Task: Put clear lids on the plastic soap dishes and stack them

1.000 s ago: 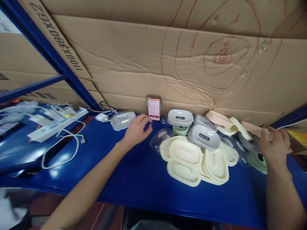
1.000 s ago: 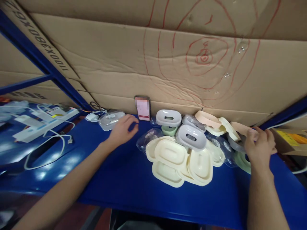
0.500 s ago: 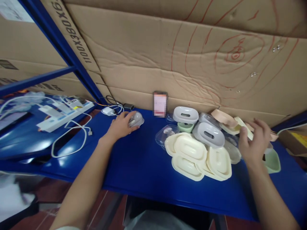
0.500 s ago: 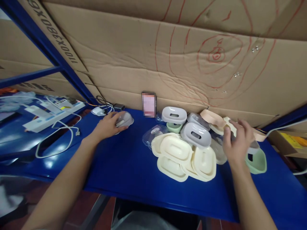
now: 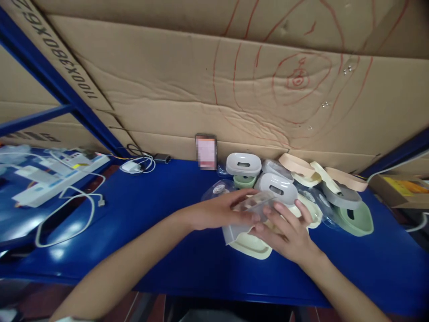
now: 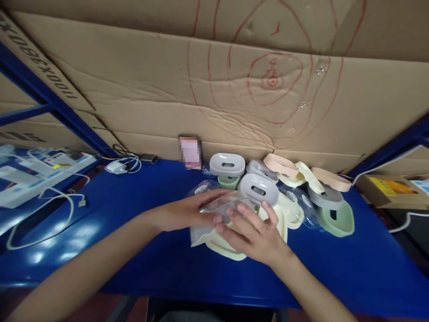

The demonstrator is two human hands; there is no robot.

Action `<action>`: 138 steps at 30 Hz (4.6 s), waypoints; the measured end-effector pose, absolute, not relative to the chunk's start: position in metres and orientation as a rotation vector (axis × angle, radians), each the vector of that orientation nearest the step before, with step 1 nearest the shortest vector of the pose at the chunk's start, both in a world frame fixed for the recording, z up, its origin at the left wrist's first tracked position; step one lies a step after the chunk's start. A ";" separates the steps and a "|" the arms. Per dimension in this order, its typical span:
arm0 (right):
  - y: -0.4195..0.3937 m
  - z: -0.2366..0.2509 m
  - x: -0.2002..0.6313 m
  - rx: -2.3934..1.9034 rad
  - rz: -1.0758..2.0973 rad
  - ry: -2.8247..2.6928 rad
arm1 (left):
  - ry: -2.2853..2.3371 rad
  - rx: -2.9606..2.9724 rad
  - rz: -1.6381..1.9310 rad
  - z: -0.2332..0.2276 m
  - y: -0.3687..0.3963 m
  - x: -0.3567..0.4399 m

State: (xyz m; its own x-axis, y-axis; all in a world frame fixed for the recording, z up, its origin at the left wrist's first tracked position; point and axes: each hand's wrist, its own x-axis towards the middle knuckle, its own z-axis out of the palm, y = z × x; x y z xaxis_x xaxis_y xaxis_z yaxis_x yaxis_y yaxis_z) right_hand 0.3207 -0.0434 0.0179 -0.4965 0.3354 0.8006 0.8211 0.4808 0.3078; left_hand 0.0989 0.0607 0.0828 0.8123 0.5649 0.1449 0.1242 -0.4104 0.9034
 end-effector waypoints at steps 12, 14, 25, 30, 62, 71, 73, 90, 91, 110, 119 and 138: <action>-0.027 0.027 0.385 -1.019 -0.571 -1.975 | 0.821 2.588 0.754 0.087 0.150 0.161; -0.026 0.026 0.387 -1.025 -0.548 -1.990 | 0.857 2.754 0.499 0.085 0.170 0.169; -0.024 0.016 0.382 -1.114 -0.547 -1.990 | 0.837 2.740 0.611 0.069 0.163 0.161; -0.027 0.014 0.370 -1.099 -0.569 -1.905 | 0.510 2.197 0.828 0.064 0.086 0.130; 0.083 0.074 0.403 -1.526 -0.456 -2.209 | 0.669 2.001 1.087 -0.003 0.040 0.020; -0.031 0.061 0.297 -0.781 -0.269 -2.556 | 0.528 1.921 1.129 -0.001 0.013 0.018; -0.044 0.057 0.284 -0.743 -0.222 -2.517 | 0.472 1.943 1.102 -0.004 0.014 0.017; -0.003 0.028 0.393 -1.414 -0.470 -2.322 | 0.983 2.289 0.835 -0.028 0.053 0.023; -0.004 0.026 0.393 -1.430 -0.436 -2.323 | 0.980 2.307 0.820 -0.028 0.054 0.024; -0.101 0.003 0.326 -1.397 -0.221 -2.230 | 0.705 2.953 0.570 -0.017 -0.061 0.061; -0.102 -0.017 0.316 -1.437 -0.232 -2.229 | 0.814 2.769 0.744 -0.018 -0.081 0.013; -0.087 0.007 0.379 -1.632 -0.540 -2.003 | 0.611 2.915 0.667 0.022 -0.039 0.039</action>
State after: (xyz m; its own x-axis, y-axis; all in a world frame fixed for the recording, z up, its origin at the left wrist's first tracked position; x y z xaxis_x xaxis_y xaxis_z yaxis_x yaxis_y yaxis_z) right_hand 0.3791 -0.0872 0.0066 -0.1589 0.7820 0.6027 0.9789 0.2040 -0.0066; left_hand 0.0388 -0.0385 0.0215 0.8246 0.4010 0.3990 0.3620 -0.9161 0.1726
